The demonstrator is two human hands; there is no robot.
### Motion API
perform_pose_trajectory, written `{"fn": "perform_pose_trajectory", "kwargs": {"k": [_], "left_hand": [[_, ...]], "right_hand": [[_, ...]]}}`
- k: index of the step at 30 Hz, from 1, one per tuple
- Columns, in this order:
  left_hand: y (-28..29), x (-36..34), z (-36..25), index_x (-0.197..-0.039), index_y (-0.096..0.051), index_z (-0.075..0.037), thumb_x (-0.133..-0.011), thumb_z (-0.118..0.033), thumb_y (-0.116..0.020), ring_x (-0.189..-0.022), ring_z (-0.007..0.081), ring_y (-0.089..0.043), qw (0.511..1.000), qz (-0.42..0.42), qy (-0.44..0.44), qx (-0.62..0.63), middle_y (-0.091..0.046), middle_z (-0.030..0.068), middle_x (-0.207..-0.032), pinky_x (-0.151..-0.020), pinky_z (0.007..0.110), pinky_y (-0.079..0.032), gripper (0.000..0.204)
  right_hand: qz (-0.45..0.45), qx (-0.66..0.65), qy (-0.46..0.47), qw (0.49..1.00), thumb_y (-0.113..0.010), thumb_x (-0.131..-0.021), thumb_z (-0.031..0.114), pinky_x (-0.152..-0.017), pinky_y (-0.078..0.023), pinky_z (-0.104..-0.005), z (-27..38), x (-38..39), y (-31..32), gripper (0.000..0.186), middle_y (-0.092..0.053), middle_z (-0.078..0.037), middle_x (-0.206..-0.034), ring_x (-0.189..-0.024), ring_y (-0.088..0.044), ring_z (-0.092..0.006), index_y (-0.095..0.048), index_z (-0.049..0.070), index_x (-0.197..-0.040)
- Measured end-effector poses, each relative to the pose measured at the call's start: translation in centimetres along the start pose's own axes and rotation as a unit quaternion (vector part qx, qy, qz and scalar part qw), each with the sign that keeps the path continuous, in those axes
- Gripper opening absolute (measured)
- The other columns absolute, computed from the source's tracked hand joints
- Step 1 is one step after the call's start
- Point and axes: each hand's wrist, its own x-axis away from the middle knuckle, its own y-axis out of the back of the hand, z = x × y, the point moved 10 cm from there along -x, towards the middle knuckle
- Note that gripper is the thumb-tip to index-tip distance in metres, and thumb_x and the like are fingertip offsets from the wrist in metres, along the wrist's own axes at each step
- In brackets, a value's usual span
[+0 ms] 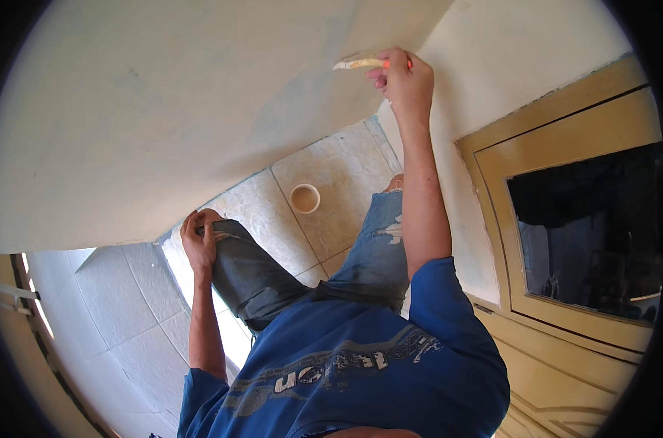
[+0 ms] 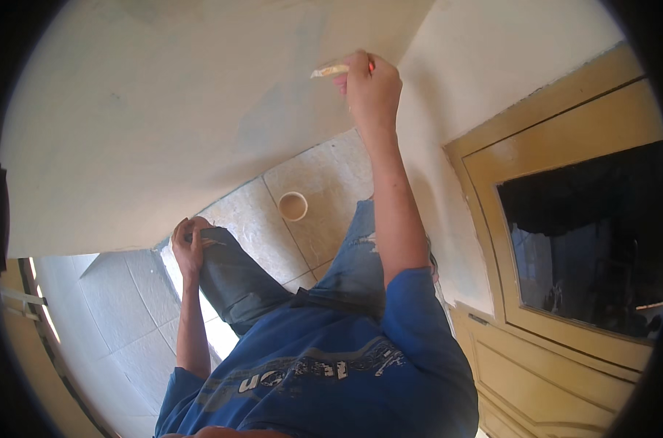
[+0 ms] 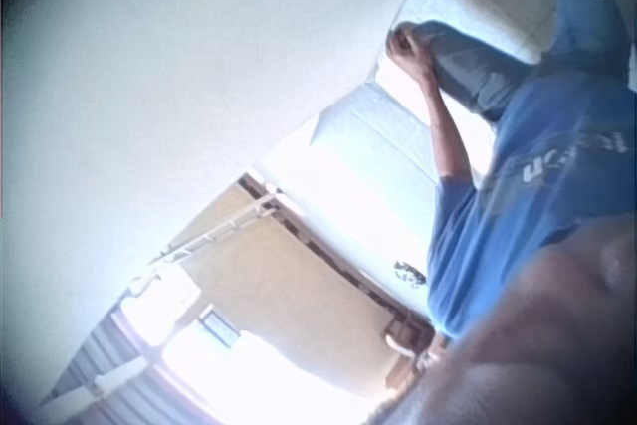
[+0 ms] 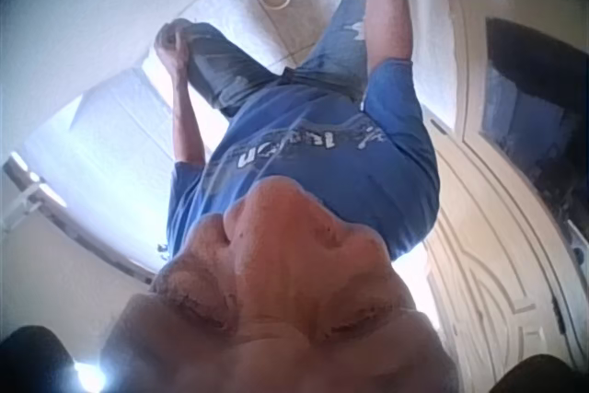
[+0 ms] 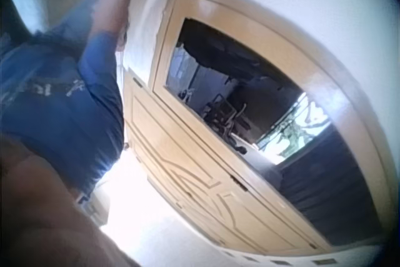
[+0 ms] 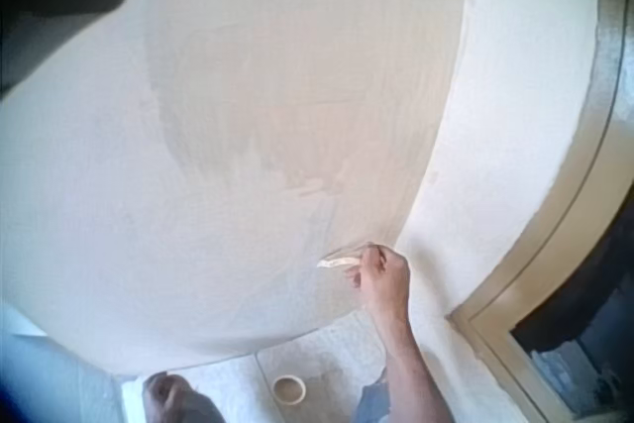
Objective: The person paints a ceiling using a paintbrush and a small container of paint. They repeatedly dip the brush into the container and apply paint to the ceiling surface in short strokes.
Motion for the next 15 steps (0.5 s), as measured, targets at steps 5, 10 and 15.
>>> {"fn": "perform_pose_trajectory", "kwargs": {"k": [5, 10, 15], "left_hand": [[-0.6, 0.4, 0.8, -0.116, -0.070, 0.003, -0.093, -0.019, -0.066, -0.128, 0.0365, -0.055, 1.000, 0.001, -0.004, 0.005, -0.063, 0.0206, -0.134, -0.111, 0.044, -0.043, 0.032], [-0.8, 0.3, 1.1, -0.116, -0.070, 0.002, -0.093, -0.019, -0.066, -0.128, 0.0363, -0.055, 1.000, 0.002, -0.003, 0.018, -0.063, 0.0202, -0.134, -0.111, 0.044, -0.042, 0.032], [-0.3, 0.8, 1.0, -0.116, -0.070, 0.003, -0.093, -0.020, -0.066, -0.129, 0.0364, -0.054, 1.000, 0.002, -0.005, -0.002, -0.064, 0.0201, -0.133, -0.111, 0.044, -0.042, 0.032]], "right_hand": [[-0.003, -0.001, 0.050, 0.999, -0.051, -0.097, 0.026, -0.060, -0.052, -0.0298, 5.1, -0.7, 1.4, 0.038, -0.073, -0.015, -0.072, -0.059, -0.065, -0.0162, -0.071, -0.006, -0.095], [-0.020, -0.007, 0.107, 0.994, -0.051, -0.099, 0.027, -0.045, -0.046, -0.0277, 8.9, -2.7, 2.5, 0.037, -0.071, -0.016, -0.067, -0.049, -0.062, -0.0153, -0.068, -0.004, -0.088], [-0.039, -0.002, 0.139, 0.990, -0.052, -0.098, 0.027, -0.042, -0.045, -0.0276, 13.8, -1.1, 3.5, 0.037, -0.070, -0.016, -0.065, -0.047, -0.060, -0.0148, -0.067, -0.005, -0.086]]}}
